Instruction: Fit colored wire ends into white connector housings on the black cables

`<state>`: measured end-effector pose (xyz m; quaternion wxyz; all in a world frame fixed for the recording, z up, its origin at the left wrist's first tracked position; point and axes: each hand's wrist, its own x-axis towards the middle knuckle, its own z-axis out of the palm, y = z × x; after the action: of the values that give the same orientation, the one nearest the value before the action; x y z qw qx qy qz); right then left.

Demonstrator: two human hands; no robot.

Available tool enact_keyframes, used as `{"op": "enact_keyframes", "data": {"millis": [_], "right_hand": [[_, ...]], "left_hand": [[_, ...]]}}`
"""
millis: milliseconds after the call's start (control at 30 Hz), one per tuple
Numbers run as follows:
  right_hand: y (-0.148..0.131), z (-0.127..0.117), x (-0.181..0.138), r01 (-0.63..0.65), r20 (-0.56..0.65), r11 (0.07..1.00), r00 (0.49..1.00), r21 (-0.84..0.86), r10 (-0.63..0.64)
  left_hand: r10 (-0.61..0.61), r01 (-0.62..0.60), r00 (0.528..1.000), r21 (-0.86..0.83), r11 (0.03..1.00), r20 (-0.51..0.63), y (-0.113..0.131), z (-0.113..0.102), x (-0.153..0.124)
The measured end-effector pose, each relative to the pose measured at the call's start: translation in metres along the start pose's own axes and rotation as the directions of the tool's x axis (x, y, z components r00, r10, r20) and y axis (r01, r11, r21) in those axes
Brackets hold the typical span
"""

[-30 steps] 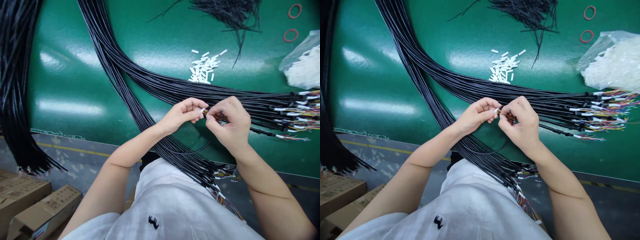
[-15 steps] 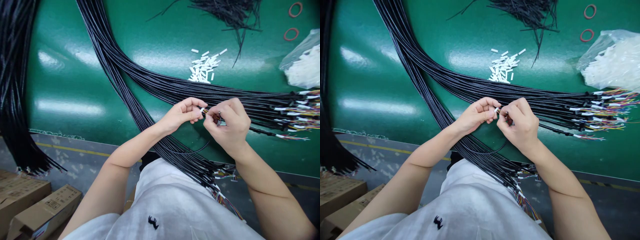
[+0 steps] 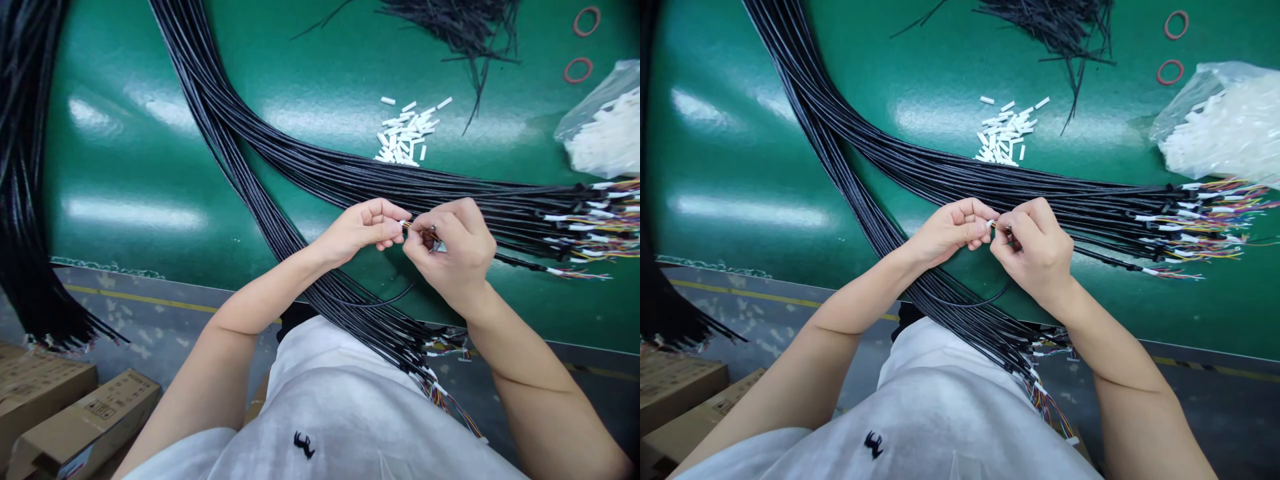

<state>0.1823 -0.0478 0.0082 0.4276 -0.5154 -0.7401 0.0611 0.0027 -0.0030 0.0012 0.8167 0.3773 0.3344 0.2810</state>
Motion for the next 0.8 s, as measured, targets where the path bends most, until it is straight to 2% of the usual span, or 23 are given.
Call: {"op": "enact_keyframes", "data": {"millis": [233,300,367,433,500,567,633,700,800], "right_hand": [[-0.001,0.002,0.000,-0.056,0.024,0.998,0.998,-0.016,0.056],[-0.001,0.000,0.003,-0.083,0.034,0.995,0.996,0.047,0.081],[0.003,-0.003,0.007,-0.176,0.100,0.965,0.982,0.194,0.160],[0.009,-0.007,0.010,-0.335,0.223,0.856,0.938,0.394,0.264],[0.016,-0.010,0.013,-0.486,0.344,0.672,0.873,0.559,0.346],[0.021,-0.011,0.015,-0.593,0.434,0.483,0.803,0.644,0.408],[0.024,-0.011,0.016,-0.659,0.499,0.355,0.742,0.663,0.448],[0.025,-0.011,0.015,-0.689,0.531,0.301,0.711,0.660,0.461],[0.028,-0.010,0.014,-0.690,0.538,0.326,0.714,0.646,0.448]], "left_hand": [[0.014,-0.015,1.000,0.023,1.000,0.024,-0.004,-0.003,0.001],[0.022,-0.023,1.000,0.037,0.999,0.014,-0.003,-0.002,0.002],[0.048,-0.047,0.999,0.034,0.998,-0.025,-0.001,0.000,0.001],[0.091,-0.090,0.992,0.012,0.996,-0.084,0.001,0.002,0.001],[0.129,-0.131,0.985,-0.009,0.991,-0.118,0.003,0.003,0.001],[0.147,-0.150,0.982,-0.018,0.989,-0.122,0.004,0.004,0.001],[0.144,-0.148,0.981,-0.025,0.989,-0.130,0.004,0.004,0.002],[0.128,-0.137,0.979,-0.046,0.990,-0.157,0.003,0.004,0.002],[0.113,-0.130,0.977,-0.086,0.988,-0.181,0.003,0.003,0.003]]}}
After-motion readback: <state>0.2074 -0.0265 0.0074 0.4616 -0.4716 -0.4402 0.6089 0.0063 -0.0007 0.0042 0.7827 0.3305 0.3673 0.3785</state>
